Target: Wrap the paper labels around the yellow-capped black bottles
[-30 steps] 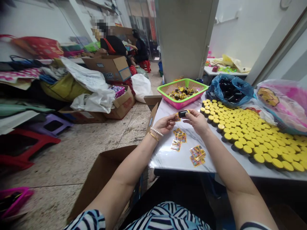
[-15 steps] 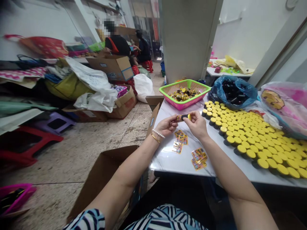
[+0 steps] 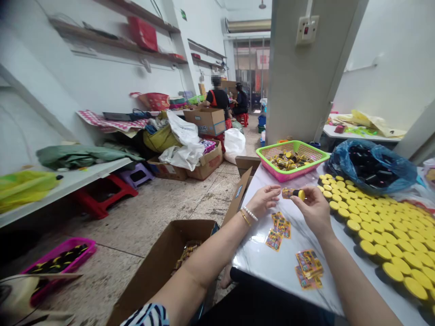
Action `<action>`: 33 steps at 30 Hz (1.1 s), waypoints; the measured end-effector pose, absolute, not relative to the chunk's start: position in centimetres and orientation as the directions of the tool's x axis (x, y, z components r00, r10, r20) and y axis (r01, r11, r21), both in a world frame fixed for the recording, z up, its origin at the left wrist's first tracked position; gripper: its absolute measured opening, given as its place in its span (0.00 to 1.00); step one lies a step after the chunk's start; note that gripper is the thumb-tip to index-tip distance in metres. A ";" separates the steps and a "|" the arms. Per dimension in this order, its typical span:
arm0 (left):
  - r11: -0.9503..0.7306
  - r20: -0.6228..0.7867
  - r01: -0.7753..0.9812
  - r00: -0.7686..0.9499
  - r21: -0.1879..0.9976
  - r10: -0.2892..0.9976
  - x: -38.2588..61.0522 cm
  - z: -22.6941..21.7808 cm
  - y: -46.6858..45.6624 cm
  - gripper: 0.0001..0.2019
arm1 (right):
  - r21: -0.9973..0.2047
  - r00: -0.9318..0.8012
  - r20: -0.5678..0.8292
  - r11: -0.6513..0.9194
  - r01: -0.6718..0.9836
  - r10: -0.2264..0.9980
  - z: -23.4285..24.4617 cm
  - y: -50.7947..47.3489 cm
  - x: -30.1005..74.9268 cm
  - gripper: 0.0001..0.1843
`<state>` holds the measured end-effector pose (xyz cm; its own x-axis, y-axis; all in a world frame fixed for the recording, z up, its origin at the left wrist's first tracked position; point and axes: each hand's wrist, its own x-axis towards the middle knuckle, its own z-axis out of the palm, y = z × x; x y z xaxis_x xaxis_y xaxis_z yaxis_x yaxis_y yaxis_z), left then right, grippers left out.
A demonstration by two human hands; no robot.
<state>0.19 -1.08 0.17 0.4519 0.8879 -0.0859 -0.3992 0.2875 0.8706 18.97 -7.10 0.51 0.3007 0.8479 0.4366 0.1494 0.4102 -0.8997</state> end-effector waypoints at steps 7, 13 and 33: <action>0.239 0.029 -0.356 0.606 0.903 0.795 0.0 0.0 -1.1 0.29 | -0.893 0.113 0.423 0.392 0.222 0.899 0.3 -7.4 18.9 0.25; 0.213 0.028 -0.319 0.609 0.924 0.792 -0.1 -0.6 -0.8 0.32 | -0.681 -0.050 0.569 0.504 0.531 0.821 1.0 -8.2 19.4 0.20; 0.064 0.112 -0.334 0.480 0.940 0.870 -2.4 -1.7 0.4 0.24 | -0.889 0.239 0.386 0.290 0.354 0.891 -2.3 -6.1 15.7 0.30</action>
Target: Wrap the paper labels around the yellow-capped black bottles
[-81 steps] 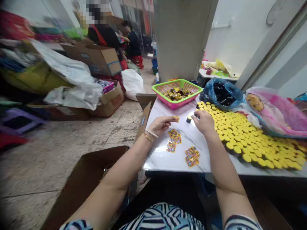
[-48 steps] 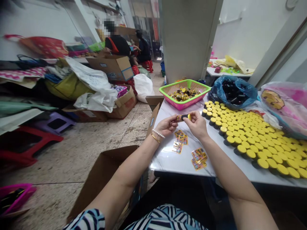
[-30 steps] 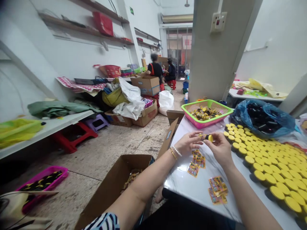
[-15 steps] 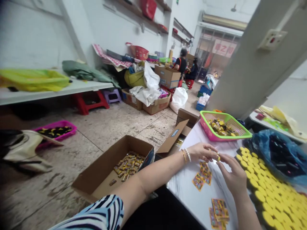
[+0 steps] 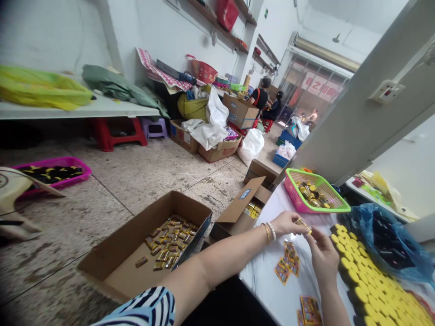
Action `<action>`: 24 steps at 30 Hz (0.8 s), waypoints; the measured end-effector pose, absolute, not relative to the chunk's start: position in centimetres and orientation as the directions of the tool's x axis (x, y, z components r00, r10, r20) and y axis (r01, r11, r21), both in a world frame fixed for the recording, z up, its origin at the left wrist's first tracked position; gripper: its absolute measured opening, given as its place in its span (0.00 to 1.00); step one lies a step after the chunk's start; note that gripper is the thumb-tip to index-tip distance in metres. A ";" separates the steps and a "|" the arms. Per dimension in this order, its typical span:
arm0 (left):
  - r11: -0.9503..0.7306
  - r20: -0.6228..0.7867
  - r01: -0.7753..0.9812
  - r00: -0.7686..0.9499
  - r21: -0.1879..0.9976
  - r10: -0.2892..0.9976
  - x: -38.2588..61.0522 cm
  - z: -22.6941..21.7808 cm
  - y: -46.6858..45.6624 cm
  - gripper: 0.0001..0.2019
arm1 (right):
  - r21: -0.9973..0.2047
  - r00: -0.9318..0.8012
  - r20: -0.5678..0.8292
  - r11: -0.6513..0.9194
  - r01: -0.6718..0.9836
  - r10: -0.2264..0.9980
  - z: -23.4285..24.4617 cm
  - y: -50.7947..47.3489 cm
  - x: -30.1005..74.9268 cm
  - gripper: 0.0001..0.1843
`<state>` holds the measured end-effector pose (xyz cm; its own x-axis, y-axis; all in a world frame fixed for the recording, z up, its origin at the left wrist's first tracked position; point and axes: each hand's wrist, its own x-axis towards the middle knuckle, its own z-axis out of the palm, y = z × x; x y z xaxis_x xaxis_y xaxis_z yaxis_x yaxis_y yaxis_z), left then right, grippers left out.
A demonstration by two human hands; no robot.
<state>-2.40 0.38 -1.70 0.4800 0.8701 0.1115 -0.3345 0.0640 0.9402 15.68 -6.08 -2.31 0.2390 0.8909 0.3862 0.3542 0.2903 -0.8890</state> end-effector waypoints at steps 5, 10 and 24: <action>-0.040 0.181 -0.292 0.475 0.956 0.861 -2.5 -1.7 0.3 0.28 | -0.958 0.224 0.269 0.235 0.165 0.937 -1.7 -6.5 15.2 0.22; 0.044 0.020 -0.112 0.515 0.993 0.857 -2.5 -1.8 0.3 0.34 | -0.767 0.157 0.572 0.457 0.451 0.805 -1.3 -7.1 15.6 0.22; 0.146 0.020 -0.235 0.585 0.961 0.811 -3.2 -0.8 -0.2 0.31 | -0.463 -0.044 0.724 0.532 0.709 0.688 -1.3 -7.6 15.6 0.17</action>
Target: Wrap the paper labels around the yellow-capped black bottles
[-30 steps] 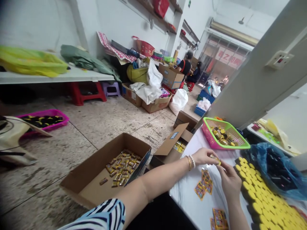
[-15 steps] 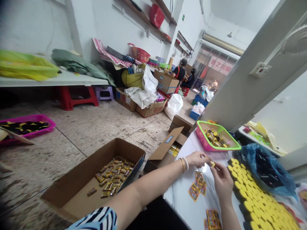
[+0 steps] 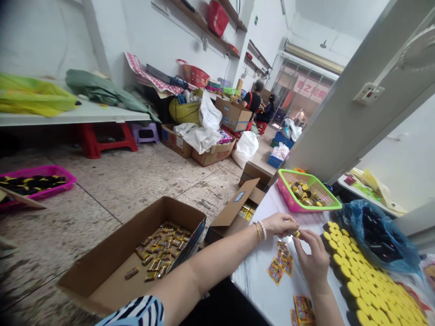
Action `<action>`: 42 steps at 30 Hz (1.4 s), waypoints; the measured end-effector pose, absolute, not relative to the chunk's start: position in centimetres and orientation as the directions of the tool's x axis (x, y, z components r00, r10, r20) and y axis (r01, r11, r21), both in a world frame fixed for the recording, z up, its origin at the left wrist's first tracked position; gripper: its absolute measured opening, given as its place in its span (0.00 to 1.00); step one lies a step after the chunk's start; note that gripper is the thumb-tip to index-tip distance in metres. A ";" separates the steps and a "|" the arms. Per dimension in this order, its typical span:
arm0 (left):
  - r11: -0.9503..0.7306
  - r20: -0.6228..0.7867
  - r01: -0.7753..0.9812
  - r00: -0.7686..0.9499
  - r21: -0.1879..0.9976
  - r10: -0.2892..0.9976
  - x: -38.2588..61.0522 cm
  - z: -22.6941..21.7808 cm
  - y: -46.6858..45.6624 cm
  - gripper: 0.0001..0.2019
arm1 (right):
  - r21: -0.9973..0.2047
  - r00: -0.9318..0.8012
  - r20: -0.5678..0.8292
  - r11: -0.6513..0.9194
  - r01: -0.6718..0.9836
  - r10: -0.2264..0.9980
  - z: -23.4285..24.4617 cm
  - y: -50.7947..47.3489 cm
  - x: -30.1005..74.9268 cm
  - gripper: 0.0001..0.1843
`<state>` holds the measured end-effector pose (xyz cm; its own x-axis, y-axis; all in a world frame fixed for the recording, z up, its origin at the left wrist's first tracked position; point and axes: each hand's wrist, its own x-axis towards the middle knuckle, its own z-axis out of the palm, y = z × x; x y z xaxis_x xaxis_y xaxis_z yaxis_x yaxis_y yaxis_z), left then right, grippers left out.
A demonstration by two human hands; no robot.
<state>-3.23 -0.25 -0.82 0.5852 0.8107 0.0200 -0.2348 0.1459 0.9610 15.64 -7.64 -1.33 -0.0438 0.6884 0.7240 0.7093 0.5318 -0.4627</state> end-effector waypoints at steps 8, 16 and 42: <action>0.006 0.127 -0.245 0.527 0.970 0.840 -2.6 -1.0 -0.3 0.28 | -0.908 0.186 0.373 0.315 0.276 0.909 -2.5 -6.9 14.8 0.21; 0.165 0.001 -0.198 0.643 0.966 0.766 -2.1 -0.9 -0.5 0.32 | -0.948 -0.011 0.302 0.302 0.104 0.953 -0.6 -7.0 15.2 0.27; 0.348 0.049 -0.376 0.737 0.859 0.674 0.4 -1.1 -0.6 0.29 | -0.920 0.032 0.385 0.386 -0.064 0.923 0.3 -7.9 17.5 0.13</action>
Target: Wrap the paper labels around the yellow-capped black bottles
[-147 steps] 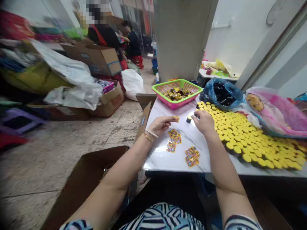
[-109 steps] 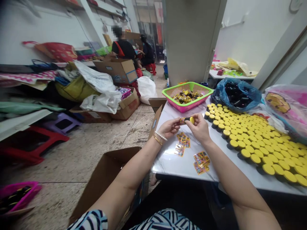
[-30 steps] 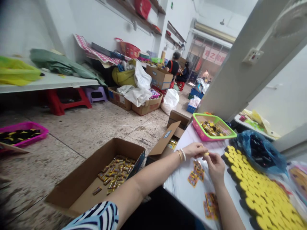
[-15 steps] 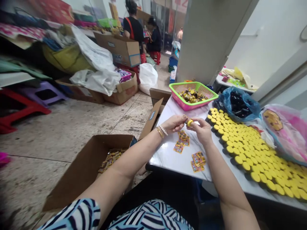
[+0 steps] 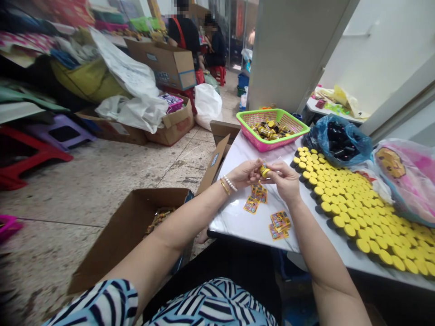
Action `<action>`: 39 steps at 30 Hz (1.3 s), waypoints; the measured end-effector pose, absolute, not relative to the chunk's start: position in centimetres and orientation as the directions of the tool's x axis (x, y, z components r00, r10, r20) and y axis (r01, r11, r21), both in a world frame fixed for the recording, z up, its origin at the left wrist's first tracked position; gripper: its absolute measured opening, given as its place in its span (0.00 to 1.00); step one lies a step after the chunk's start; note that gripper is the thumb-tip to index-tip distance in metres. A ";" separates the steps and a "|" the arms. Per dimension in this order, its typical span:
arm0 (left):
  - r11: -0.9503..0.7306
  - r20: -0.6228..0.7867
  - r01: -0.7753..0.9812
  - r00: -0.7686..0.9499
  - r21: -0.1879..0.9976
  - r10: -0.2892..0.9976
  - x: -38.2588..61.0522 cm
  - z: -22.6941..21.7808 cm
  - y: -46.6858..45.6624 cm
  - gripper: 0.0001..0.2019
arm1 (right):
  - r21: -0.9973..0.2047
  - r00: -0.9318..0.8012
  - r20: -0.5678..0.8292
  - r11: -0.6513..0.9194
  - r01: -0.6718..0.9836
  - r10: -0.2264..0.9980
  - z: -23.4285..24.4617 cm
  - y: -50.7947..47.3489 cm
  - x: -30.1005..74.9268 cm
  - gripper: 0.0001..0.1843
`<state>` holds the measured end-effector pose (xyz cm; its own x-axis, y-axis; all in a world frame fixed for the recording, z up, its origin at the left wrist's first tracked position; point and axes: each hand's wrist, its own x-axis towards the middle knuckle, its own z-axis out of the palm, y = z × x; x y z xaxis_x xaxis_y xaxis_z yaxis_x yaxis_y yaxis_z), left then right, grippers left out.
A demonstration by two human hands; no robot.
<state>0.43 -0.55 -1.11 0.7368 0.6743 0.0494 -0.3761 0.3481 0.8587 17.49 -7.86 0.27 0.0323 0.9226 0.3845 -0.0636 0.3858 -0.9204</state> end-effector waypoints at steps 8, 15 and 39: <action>0.408 -0.105 -0.281 0.700 0.869 0.706 0.5 -0.8 -1.0 0.31 | -0.877 -0.030 0.470 0.471 0.097 0.882 0.6 -8.3 17.3 0.10; 0.412 -0.018 -0.341 0.752 0.845 0.659 0.3 -1.0 -0.8 0.26 | -0.898 -0.042 0.432 0.434 0.080 0.901 0.9 -8.4 17.7 0.14; 0.574 -0.176 -0.348 0.724 0.741 0.667 0.2 0.1 -0.3 0.25 | -0.922 0.056 0.383 0.377 0.085 0.922 0.1 -7.5 16.9 0.23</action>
<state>0.18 -0.26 0.14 0.7241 0.6668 -0.1763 -0.3481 0.5740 0.7412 16.93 -7.51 0.10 0.0560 0.9222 0.3825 0.0847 0.3773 -0.9222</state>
